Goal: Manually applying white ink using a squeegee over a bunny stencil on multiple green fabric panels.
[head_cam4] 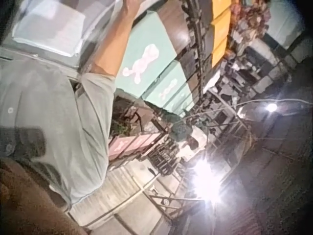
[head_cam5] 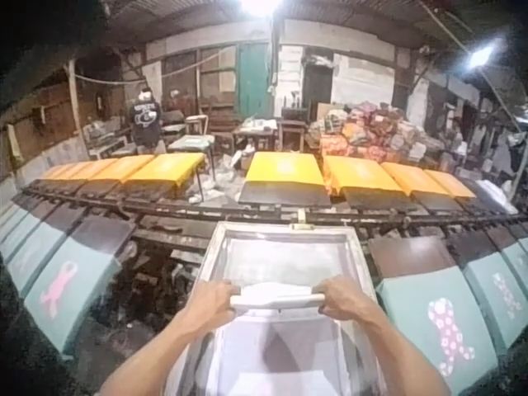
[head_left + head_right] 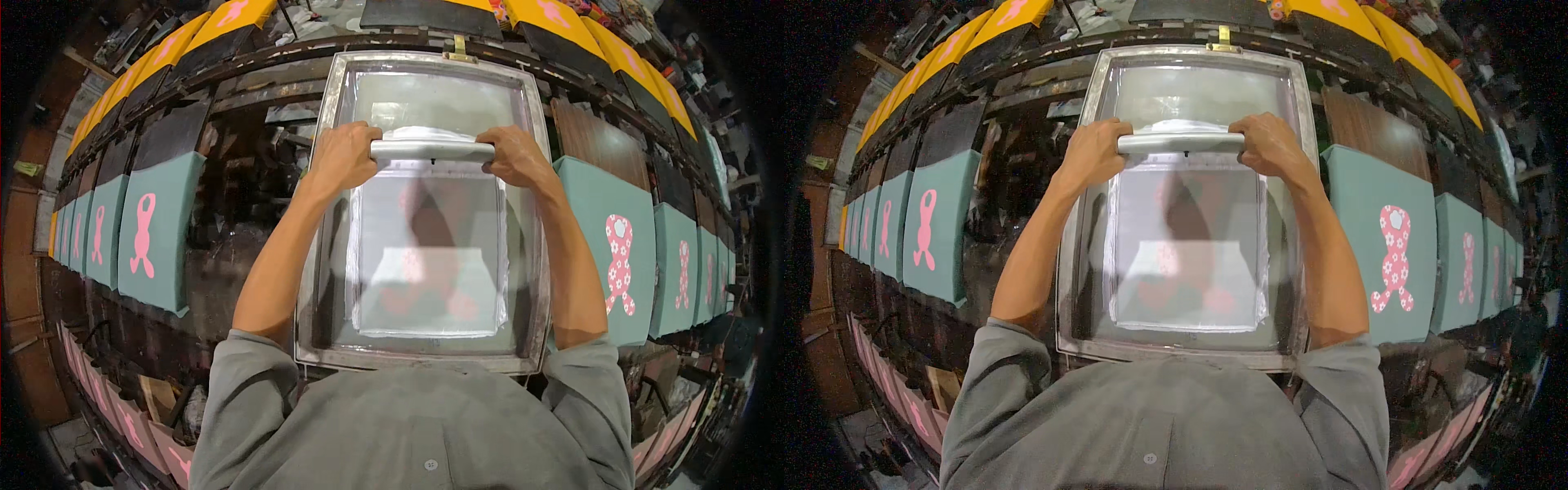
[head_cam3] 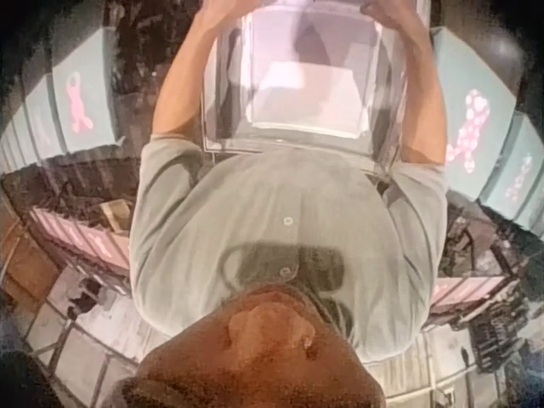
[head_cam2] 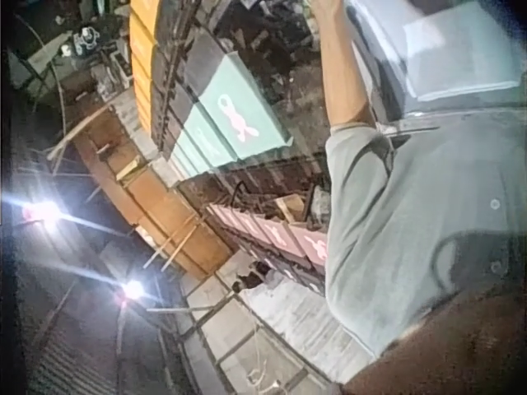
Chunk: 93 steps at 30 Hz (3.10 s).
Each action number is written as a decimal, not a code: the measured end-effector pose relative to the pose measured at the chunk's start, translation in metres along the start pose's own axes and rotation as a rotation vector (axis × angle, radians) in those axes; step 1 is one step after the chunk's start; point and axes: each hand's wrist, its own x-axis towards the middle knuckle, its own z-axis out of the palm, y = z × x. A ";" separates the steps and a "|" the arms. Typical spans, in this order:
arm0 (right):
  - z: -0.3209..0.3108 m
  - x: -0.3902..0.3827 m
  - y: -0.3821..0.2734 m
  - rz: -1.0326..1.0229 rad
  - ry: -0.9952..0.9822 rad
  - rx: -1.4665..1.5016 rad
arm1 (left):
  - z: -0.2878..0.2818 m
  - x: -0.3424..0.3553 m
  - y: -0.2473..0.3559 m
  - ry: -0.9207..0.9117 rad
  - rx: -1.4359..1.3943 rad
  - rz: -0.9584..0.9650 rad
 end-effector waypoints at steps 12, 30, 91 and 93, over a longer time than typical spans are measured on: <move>0.025 -0.188 -0.093 0.026 -0.017 0.129 | -0.018 -0.178 0.089 -0.065 -0.094 -0.041; -0.002 -0.088 -0.035 -0.046 0.136 0.046 | -0.028 -0.069 0.043 -0.062 -0.013 -0.024; -0.037 -0.193 -0.097 -0.060 0.079 0.142 | -0.086 -0.156 0.117 -0.056 -0.135 -0.071; -0.048 -0.178 -0.092 -0.075 0.107 0.128 | -0.091 -0.138 0.111 0.004 -0.090 -0.020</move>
